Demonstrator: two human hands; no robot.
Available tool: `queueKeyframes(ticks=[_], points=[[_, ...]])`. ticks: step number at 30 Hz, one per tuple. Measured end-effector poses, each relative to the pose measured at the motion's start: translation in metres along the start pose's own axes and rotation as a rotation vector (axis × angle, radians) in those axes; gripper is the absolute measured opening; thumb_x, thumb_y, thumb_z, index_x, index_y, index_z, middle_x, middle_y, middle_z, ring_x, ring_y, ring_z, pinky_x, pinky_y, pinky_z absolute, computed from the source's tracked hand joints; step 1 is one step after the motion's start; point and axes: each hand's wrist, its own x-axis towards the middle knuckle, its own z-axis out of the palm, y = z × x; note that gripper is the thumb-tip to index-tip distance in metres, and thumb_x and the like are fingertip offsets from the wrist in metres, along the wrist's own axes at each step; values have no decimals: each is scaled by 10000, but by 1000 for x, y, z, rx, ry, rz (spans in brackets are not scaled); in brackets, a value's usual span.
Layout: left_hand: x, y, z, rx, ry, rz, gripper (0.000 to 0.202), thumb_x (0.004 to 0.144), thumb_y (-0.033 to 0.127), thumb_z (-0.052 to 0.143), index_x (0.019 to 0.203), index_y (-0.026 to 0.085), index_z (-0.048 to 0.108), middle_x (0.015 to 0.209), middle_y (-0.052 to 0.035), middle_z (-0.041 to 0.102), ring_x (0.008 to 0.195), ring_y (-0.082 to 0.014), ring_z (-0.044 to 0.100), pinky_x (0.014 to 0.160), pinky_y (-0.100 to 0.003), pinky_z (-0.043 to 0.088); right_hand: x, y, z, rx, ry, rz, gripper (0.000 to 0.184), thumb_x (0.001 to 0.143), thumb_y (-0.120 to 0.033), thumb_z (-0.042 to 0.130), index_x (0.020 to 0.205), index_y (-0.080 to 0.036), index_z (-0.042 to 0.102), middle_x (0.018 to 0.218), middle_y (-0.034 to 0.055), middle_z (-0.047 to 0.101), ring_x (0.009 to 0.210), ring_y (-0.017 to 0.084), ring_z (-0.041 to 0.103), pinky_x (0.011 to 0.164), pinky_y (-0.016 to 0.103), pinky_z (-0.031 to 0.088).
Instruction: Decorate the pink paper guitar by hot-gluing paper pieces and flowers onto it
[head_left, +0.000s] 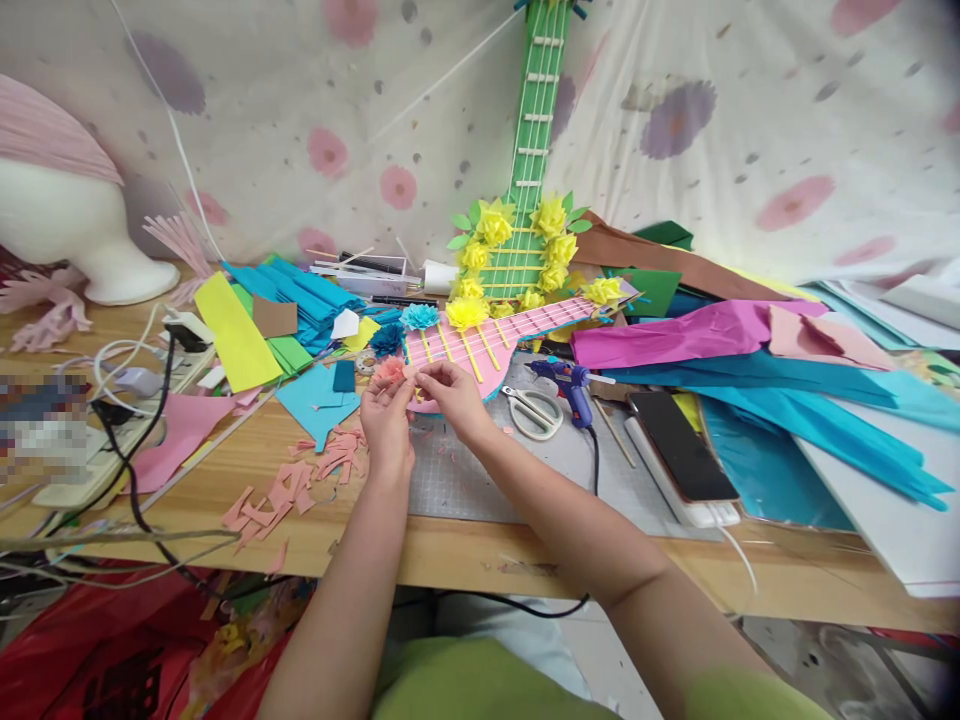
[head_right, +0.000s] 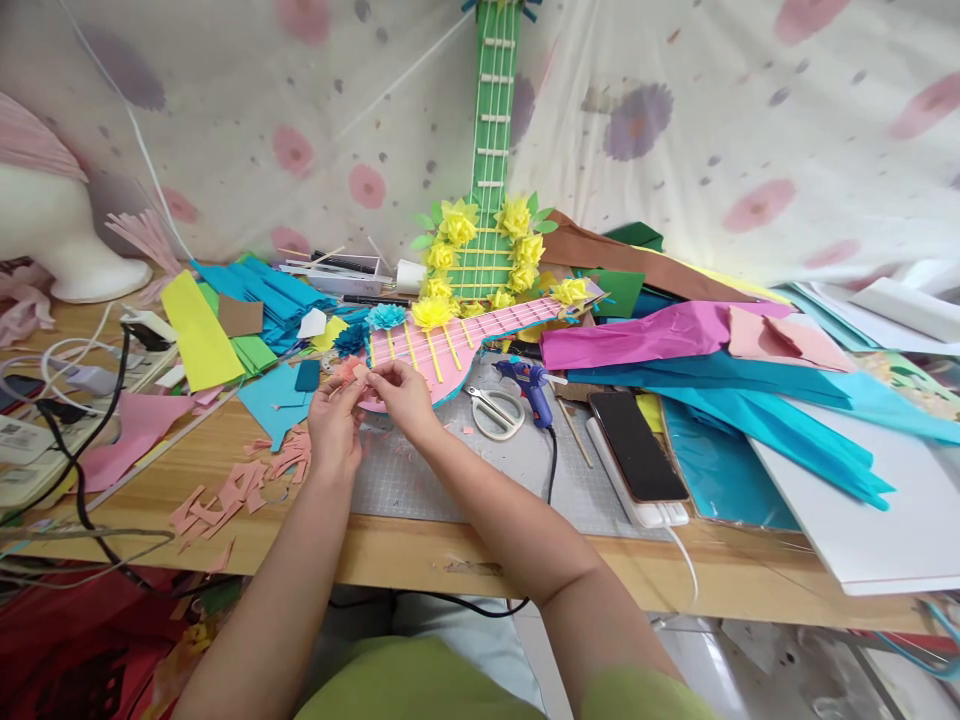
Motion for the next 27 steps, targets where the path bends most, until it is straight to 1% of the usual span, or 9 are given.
queueKeyframes(ticks=[2,4,6,8,11,15,17,20,27], points=[[8,4,-6,26,-9,125,345,564,149,703,819,181,473,773,5,635,618,-79,581,521,-172,393,2,-4,-6,-25,23,16,224,623,-341,697,699,-201,540,624,-45,571,573,87,532,620,260,471],[22,10,-15,111,16,303,307,579,144,692,808,180,490,797,2,623,706,-87,589,639,-197,447,3,-10,-14,-62,40,51,193,635,-279,686,712,-197,530,617,-49,568,565,82,535,614,254,466],[37,17,-27,299,49,430,271,595,159,681,795,185,501,817,3,606,711,-89,558,678,-215,450,3,-15,-22,-119,51,95,177,656,-218,659,753,-198,513,592,-55,564,550,84,539,593,248,455],[51,23,-37,495,20,518,269,625,193,671,838,197,508,878,-3,591,762,-108,555,725,-243,455,3,-19,-29,-190,42,126,204,672,-176,629,811,-204,482,568,-68,561,531,89,541,577,245,447],[61,27,-45,822,-109,675,396,614,256,713,953,210,514,1013,-45,569,981,-189,541,851,-324,445,4,-19,-37,-336,-6,115,262,678,-137,589,867,-216,425,565,-87,559,537,102,551,578,243,437],[58,21,-38,1188,-342,899,604,576,281,762,1104,203,479,1203,-111,506,1193,-288,432,1018,-446,331,7,-17,-41,-614,-38,51,257,688,-116,540,871,-222,394,585,-97,537,586,115,550,594,238,400],[56,17,-31,1278,-394,931,613,607,276,739,1147,199,463,1265,-131,469,1225,-308,406,1023,-461,321,8,-16,-41,-735,-45,30,239,698,-107,515,867,-224,392,605,-92,527,609,119,545,599,238,382],[58,13,-24,1344,-418,949,553,660,248,685,1165,204,465,1287,-129,467,1224,-311,411,1000,-456,340,9,-17,-38,-822,-59,16,228,709,-97,490,868,-225,389,635,-82,521,636,123,547,599,239,372],[76,22,-26,1312,-512,986,368,714,203,612,1067,208,507,1138,-85,572,1110,-265,489,963,-413,374,11,-26,-22,-825,-171,104,276,675,-146,579,868,-224,397,677,-74,575,651,124,568,564,222,365]])
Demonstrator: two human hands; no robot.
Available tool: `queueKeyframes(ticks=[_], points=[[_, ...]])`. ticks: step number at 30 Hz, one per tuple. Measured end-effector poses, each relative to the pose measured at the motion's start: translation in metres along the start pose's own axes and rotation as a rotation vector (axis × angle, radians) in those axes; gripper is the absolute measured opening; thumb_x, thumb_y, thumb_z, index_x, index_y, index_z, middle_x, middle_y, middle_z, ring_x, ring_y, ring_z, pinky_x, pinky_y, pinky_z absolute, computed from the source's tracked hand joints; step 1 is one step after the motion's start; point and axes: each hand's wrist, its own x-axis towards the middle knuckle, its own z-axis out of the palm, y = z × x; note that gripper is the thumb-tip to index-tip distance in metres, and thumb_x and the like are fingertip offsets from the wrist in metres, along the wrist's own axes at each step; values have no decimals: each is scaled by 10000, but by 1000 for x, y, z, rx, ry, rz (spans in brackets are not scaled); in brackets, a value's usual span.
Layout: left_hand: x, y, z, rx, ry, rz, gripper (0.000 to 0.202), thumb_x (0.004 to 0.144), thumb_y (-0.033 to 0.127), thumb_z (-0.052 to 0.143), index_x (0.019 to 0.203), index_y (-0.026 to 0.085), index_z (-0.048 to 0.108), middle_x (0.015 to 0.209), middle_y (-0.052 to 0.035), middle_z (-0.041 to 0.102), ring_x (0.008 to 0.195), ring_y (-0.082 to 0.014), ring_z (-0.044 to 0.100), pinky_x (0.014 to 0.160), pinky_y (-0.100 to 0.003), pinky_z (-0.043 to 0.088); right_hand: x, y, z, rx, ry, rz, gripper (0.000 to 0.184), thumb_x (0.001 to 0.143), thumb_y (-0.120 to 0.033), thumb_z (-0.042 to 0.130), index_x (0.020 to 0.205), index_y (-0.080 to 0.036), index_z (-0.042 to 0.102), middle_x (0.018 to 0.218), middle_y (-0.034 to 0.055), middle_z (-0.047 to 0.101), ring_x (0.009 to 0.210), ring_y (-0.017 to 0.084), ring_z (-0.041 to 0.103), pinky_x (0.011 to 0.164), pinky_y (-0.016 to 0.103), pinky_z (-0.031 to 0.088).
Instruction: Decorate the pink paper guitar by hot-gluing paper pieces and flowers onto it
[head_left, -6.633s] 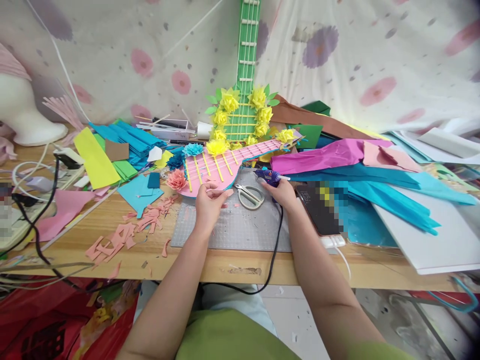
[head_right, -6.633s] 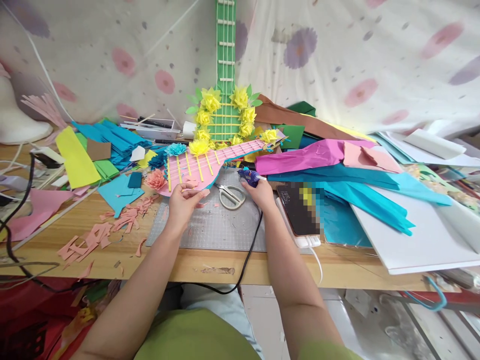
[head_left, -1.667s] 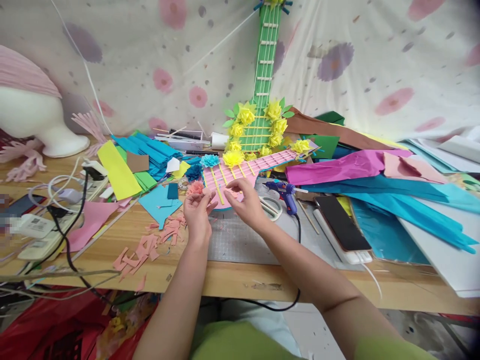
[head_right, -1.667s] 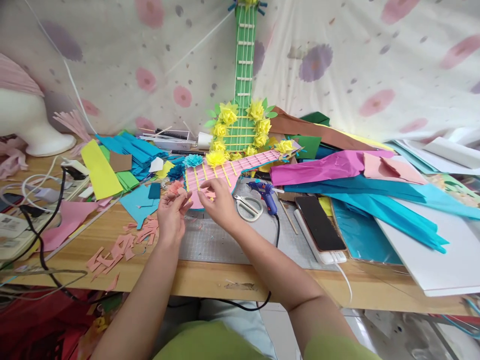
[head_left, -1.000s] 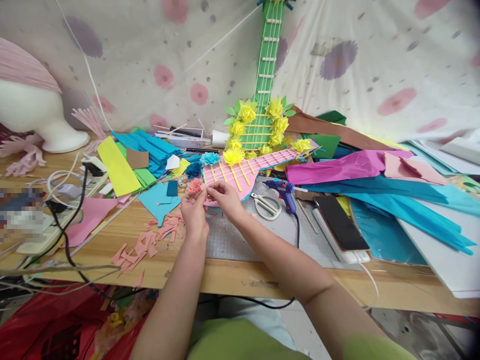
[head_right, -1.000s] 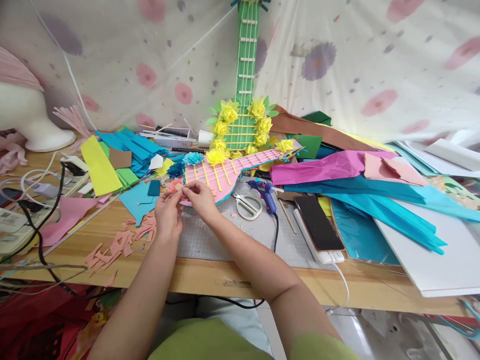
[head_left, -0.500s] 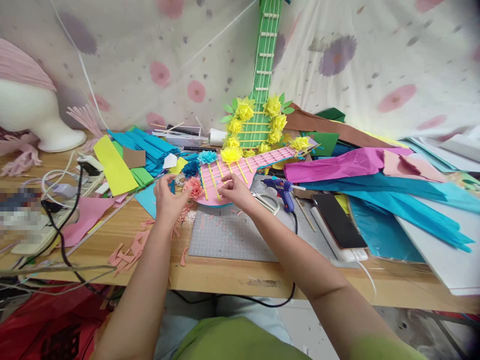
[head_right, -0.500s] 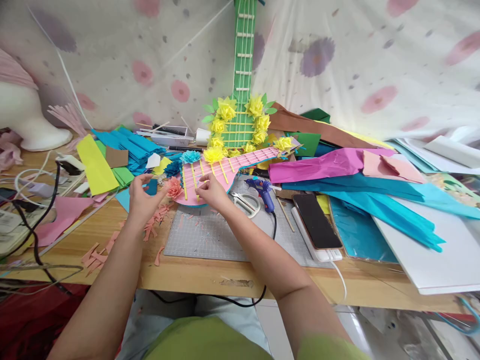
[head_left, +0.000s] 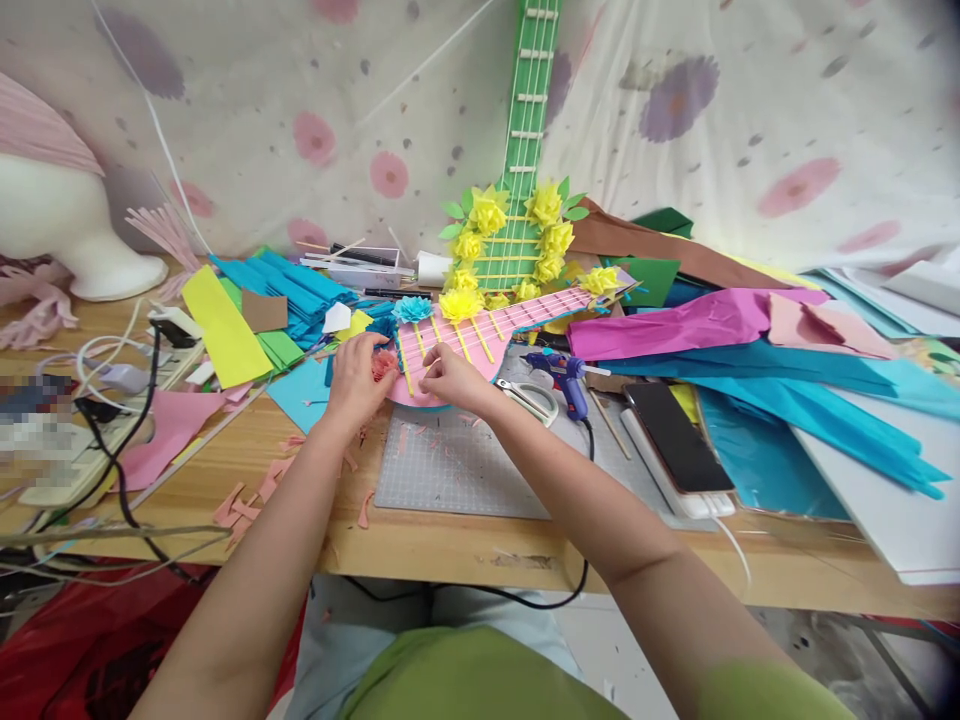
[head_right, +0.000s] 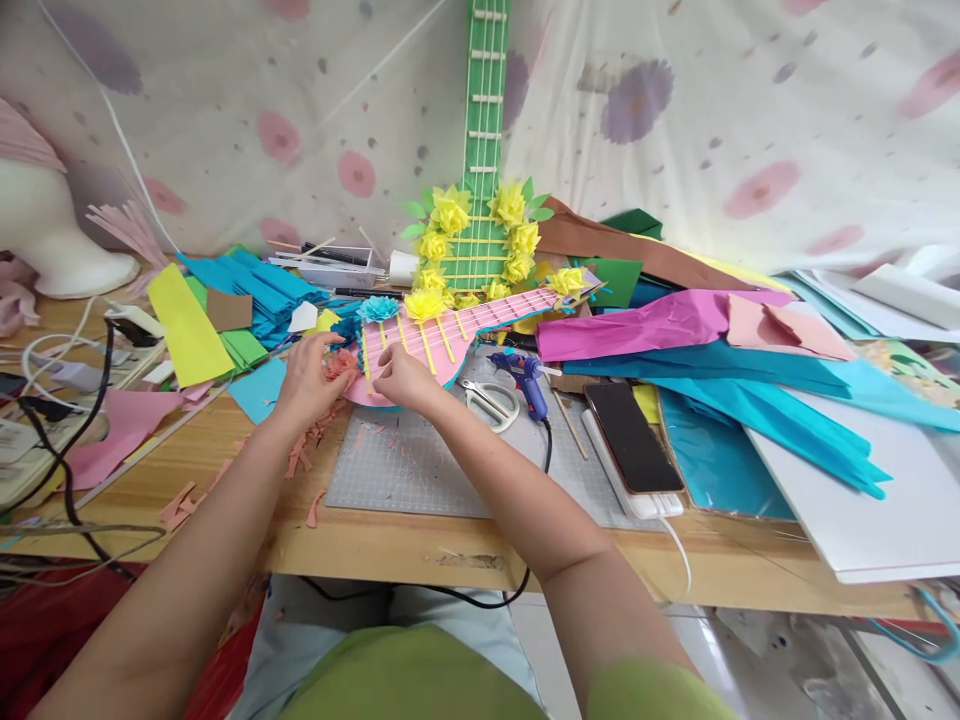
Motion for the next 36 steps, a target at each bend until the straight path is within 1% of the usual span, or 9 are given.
queueKeyframes(ticks=[4,8,11,15,20,22,24,29,36], points=[[5,-9,-4,-31,-7,-10,284,712,195,613,983,204,530,1051,-70,599,1034,-244,521,923,-393,407,4,-12,3,-128,-65,46,322,636,-156,629,885,-213,433,786,-31,626,689,134,582,559,219,364],[7,-11,-5,-31,-36,18,188,727,187,594,915,194,589,1032,-75,599,1037,-239,521,928,-396,413,11,-20,7,-249,-89,54,326,630,-164,646,907,-200,478,838,-5,637,702,135,574,548,216,353],[6,-11,-5,-19,-96,62,143,750,158,542,828,214,648,1080,-64,582,1062,-230,510,947,-406,407,14,-22,7,-246,-102,23,227,642,-157,645,833,-190,526,826,-5,639,717,126,565,551,207,352],[4,-12,-7,12,-200,191,236,759,120,473,746,228,683,1107,-48,576,1078,-223,493,955,-409,403,14,-19,6,-130,-139,-24,104,660,-117,629,724,-176,571,738,-22,629,699,104,554,576,190,366],[0,-12,-16,64,-245,298,164,762,255,543,818,214,693,1113,-75,560,1092,-248,473,966,-417,403,8,-10,5,104,-165,2,89,663,-75,597,686,-161,603,644,-39,603,632,85,543,593,182,400],[0,-12,-19,74,-273,326,195,752,318,579,878,216,688,1133,-82,548,1109,-257,463,975,-421,401,6,-6,5,171,-159,14,94,662,-64,583,674,-156,601,626,-39,599,613,82,543,599,185,413],[0,-13,-20,80,-288,343,214,749,325,588,907,213,680,1141,-87,545,1112,-258,463,975,-421,403,4,-4,5,202,-160,4,81,665,-71,587,665,-150,603,626,-35,605,602,80,541,602,188,420],[2,-17,-20,78,-282,335,170,771,252,542,870,213,675,1128,-86,559,1100,-248,473,965,-425,407,8,-6,7,88,-170,-24,61,667,-94,605,690,-145,632,657,-23,632,606,77,540,570,171,397],[6,-21,-20,13,-278,265,167,749,258,566,861,232,688,1099,-68,594,1082,-240,504,972,-428,408,20,-9,12,-30,-156,-28,116,666,-84,586,729,-148,659,729,-4,675,687,96,591,587,167,405]])
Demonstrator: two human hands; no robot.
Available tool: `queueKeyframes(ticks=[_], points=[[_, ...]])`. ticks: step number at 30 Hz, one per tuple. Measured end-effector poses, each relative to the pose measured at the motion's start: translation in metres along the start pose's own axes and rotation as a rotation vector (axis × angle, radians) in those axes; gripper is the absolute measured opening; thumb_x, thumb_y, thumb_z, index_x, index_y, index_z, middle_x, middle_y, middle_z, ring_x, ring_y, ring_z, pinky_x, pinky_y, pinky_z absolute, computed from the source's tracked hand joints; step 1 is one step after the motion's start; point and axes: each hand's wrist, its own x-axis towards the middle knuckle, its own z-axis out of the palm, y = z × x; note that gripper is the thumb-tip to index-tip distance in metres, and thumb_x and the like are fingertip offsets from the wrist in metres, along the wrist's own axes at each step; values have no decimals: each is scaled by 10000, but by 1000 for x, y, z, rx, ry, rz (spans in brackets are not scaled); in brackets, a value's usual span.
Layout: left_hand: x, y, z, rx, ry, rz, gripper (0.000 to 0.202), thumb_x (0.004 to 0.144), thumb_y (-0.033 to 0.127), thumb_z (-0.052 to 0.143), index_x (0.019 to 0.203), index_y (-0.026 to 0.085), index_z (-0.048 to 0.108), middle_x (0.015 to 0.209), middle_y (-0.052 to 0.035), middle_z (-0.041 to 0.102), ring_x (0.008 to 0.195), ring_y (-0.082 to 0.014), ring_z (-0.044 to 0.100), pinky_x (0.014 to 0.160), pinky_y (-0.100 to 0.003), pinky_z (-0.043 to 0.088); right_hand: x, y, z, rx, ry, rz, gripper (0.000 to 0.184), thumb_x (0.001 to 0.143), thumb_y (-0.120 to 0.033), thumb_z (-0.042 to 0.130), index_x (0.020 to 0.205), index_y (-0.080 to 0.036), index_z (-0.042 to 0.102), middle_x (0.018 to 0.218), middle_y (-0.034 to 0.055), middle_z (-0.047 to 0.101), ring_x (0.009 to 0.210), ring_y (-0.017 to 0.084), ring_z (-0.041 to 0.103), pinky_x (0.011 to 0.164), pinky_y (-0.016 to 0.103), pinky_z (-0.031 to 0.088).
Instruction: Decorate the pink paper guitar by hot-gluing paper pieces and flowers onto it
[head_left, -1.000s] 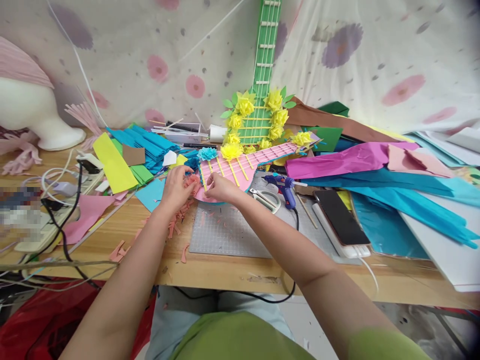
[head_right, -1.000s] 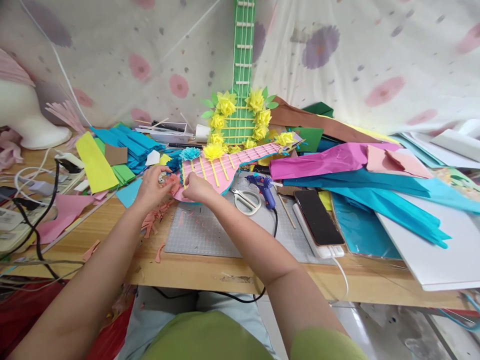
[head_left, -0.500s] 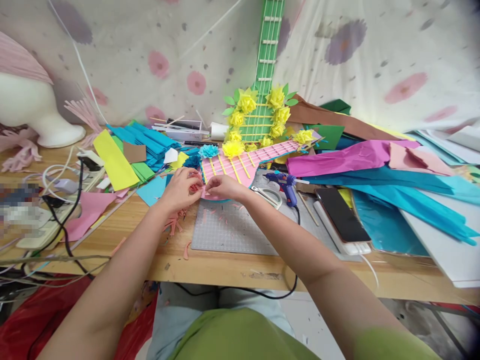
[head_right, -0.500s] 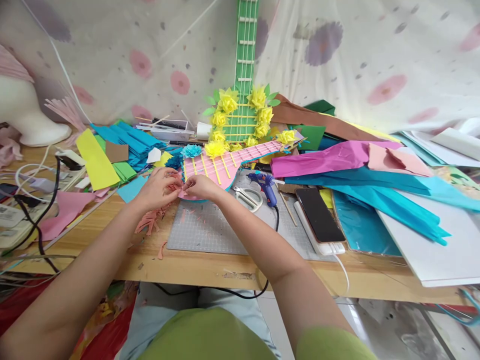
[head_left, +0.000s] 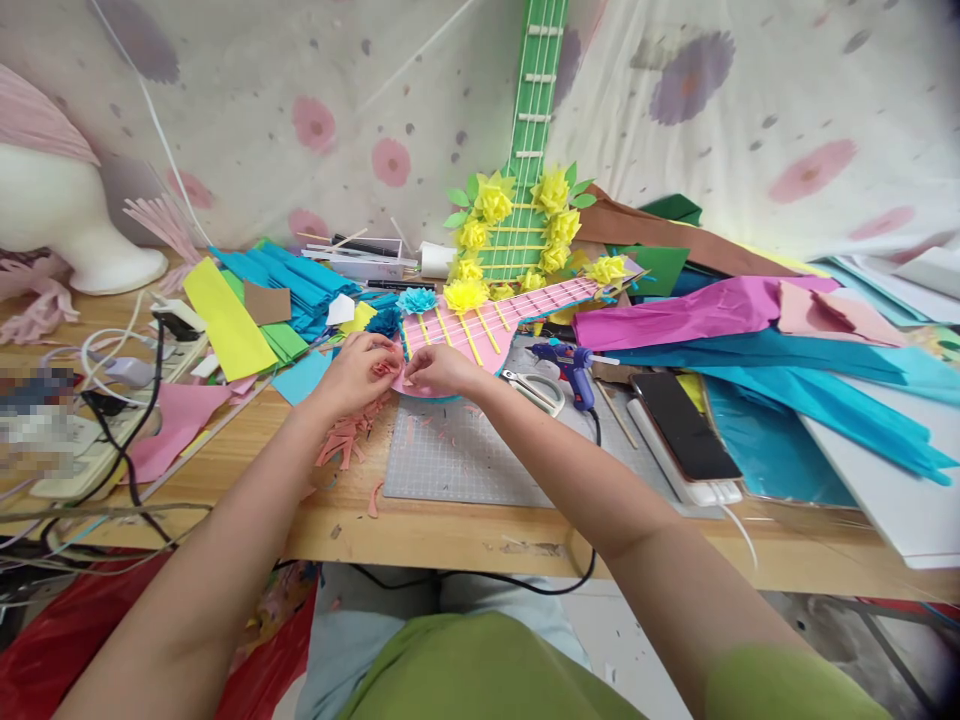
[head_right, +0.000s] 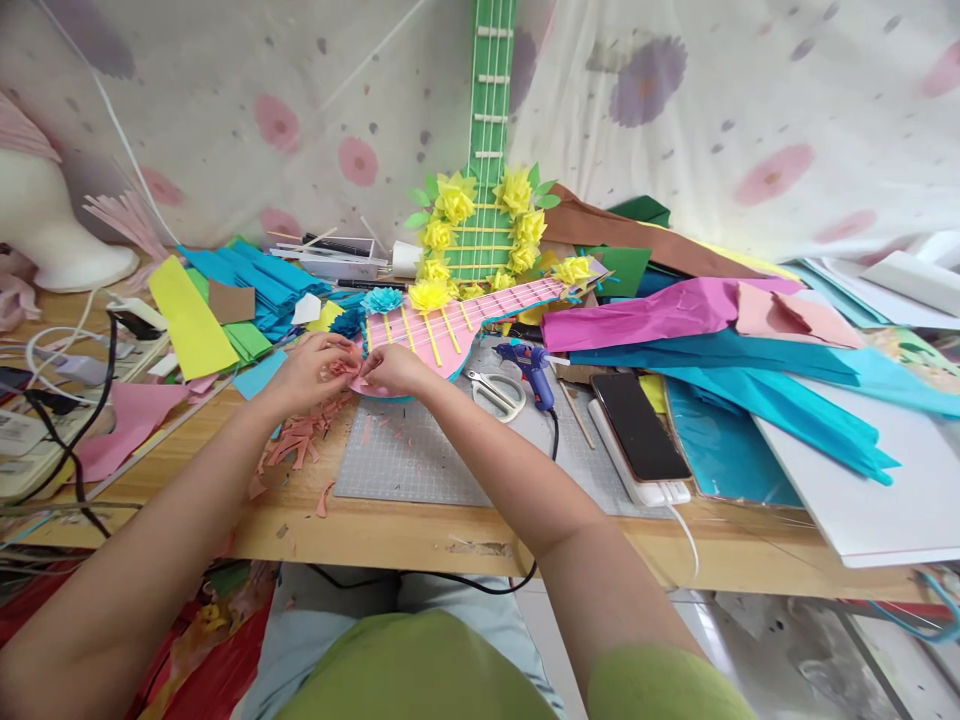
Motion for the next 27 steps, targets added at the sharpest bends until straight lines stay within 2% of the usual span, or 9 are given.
queueKeyframes(ticks=[9,16,21,27], points=[[-1,-4,-3,-27,5,-17,157,749,283,579,840,230,696,1095,-64,600,1071,-235,506,968,-407,409,2,-11,1,-166,-13,34,135,645,-98,613,752,-159,667,772,9,690,764,133,614,602,186,411],[-2,-7,-1,-19,-8,-7,168,754,269,575,865,224,693,1089,-66,608,1054,-233,510,957,-404,410,2,-26,0,-357,17,149,312,631,-142,643,942,-148,612,899,68,700,762,184,633,538,230,390],[-3,-7,0,-17,-7,-15,154,757,289,579,847,224,687,1092,-68,609,1055,-237,511,952,-411,414,-2,-33,-1,-433,16,172,294,650,-182,632,939,-142,597,887,96,699,750,212,646,535,251,397],[-4,-5,1,-23,13,-8,155,769,303,575,845,217,680,1089,-74,611,1045,-236,512,945,-415,414,4,-30,1,-454,39,177,273,625,-177,639,894,-155,603,912,108,698,824,244,655,566,264,424]])
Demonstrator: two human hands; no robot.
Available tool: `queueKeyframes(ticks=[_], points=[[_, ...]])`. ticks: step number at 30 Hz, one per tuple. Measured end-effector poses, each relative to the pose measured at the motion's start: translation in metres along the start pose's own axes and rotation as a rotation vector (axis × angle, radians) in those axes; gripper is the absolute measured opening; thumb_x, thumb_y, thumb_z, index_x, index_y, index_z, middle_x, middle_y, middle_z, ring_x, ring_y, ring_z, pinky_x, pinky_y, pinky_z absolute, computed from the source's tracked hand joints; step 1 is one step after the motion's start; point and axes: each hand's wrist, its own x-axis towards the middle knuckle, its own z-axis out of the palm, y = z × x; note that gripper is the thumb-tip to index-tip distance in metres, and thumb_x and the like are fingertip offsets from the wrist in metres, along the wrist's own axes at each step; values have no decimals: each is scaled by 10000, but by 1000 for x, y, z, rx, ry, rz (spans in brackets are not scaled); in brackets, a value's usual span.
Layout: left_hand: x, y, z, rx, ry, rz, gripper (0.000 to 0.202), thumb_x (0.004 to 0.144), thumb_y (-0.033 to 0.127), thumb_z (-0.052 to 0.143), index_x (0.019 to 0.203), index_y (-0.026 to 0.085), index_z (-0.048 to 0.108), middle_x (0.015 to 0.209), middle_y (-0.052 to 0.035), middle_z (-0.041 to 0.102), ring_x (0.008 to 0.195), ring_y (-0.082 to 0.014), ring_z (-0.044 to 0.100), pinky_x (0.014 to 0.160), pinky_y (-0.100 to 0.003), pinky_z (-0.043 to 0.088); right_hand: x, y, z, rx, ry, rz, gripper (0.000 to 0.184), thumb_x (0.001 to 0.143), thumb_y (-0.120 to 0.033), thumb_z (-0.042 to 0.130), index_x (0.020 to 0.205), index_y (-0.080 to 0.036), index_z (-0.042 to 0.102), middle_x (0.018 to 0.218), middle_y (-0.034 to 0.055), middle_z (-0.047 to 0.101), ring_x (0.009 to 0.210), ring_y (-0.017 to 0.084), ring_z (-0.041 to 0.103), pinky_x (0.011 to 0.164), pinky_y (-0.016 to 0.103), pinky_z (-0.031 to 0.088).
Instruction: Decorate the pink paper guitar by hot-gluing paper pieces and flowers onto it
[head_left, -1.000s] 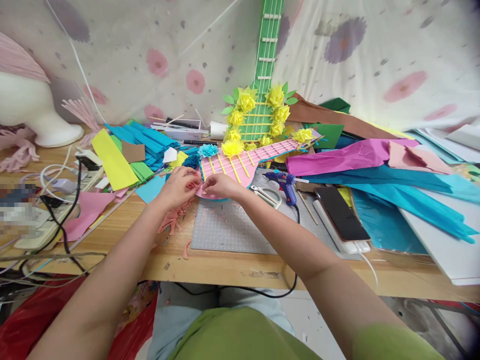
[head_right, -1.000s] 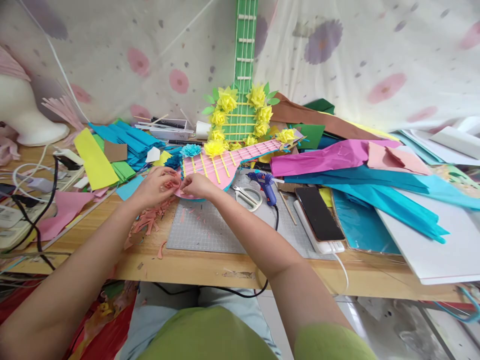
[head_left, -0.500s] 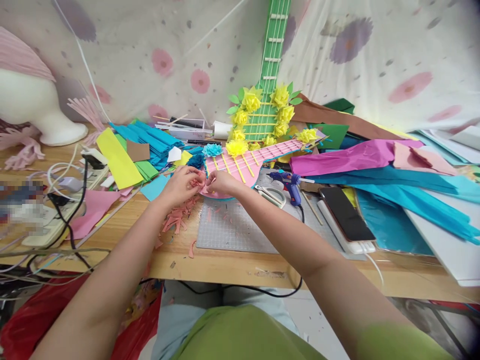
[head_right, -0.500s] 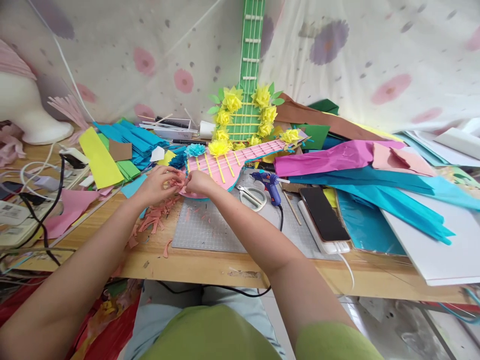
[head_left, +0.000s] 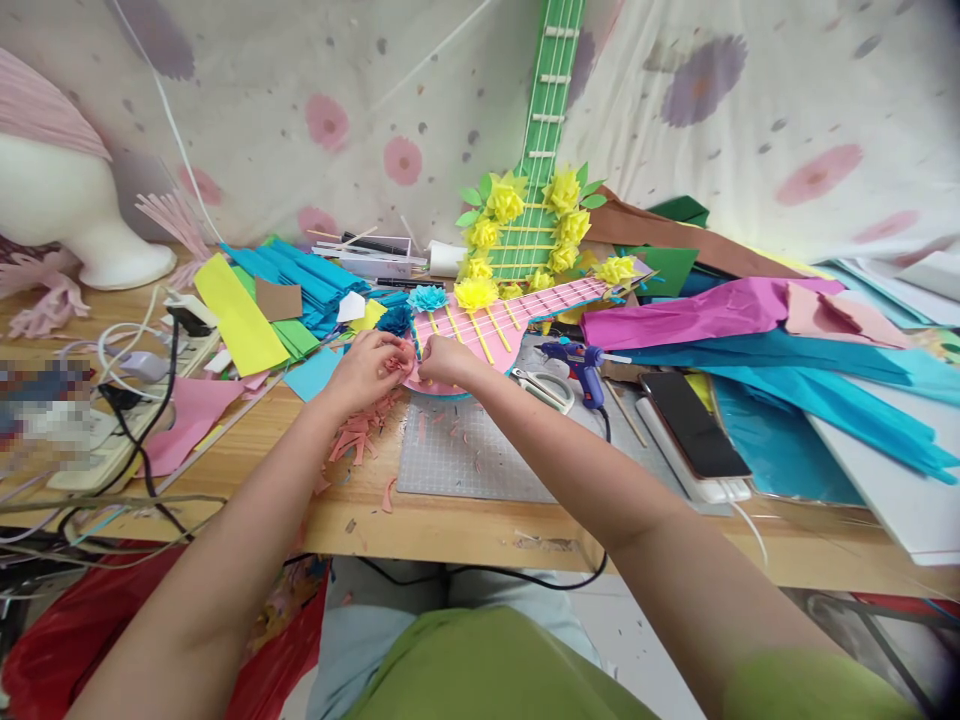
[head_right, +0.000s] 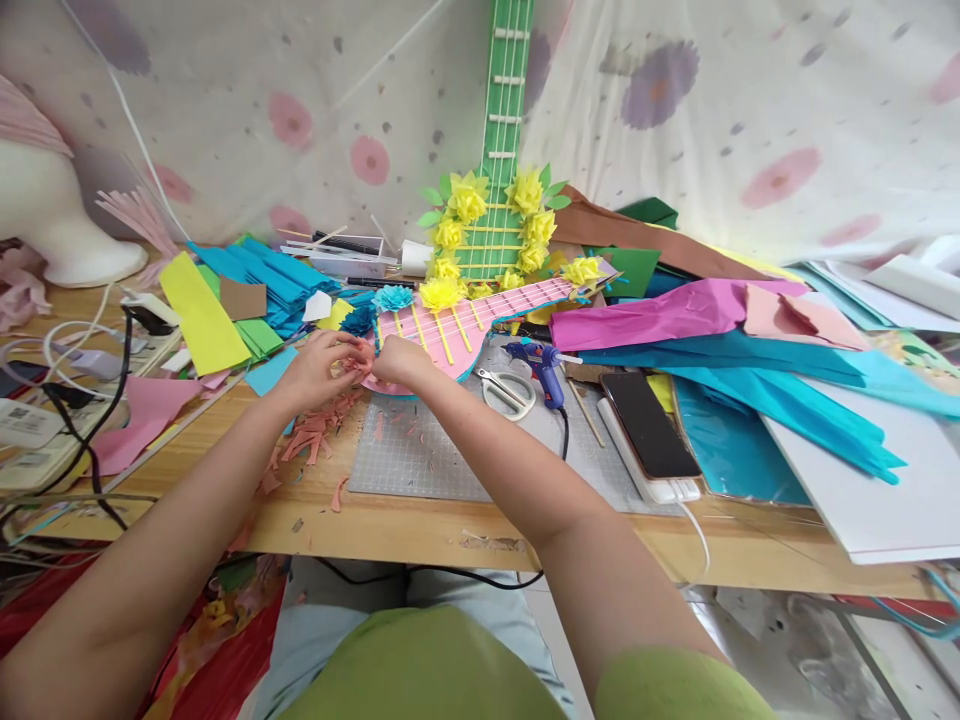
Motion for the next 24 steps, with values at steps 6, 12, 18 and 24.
queueKeyframes(ticks=[6,12,18,24], points=[[-2,-1,1,3,-8,16,158,772,296,559,855,217,668,1096,-72,605,1062,-238,509,949,-416,412,8,-4,2,-2,-16,35,256,602,-189,682,847,-172,609,863,113,692,790,260,656,571,279,438],[-6,8,0,24,-21,-8,230,683,262,610,908,220,639,1137,-77,574,1118,-269,475,986,-434,395,8,-6,2,21,14,16,265,629,-180,651,889,-163,603,875,112,687,812,267,648,583,288,435],[-7,17,12,50,45,-74,229,700,283,627,915,210,595,1117,-93,551,1134,-281,451,997,-452,383,5,-7,1,28,20,31,303,657,-180,632,955,-157,585,910,96,677,828,249,641,586,276,433],[-6,19,23,64,120,-110,224,716,218,586,939,204,582,1098,-101,541,1120,-287,444,987,-454,379,1,-5,-2,103,27,0,216,733,-234,592,935,-157,584,851,73,681,783,202,629,587,249,417]])
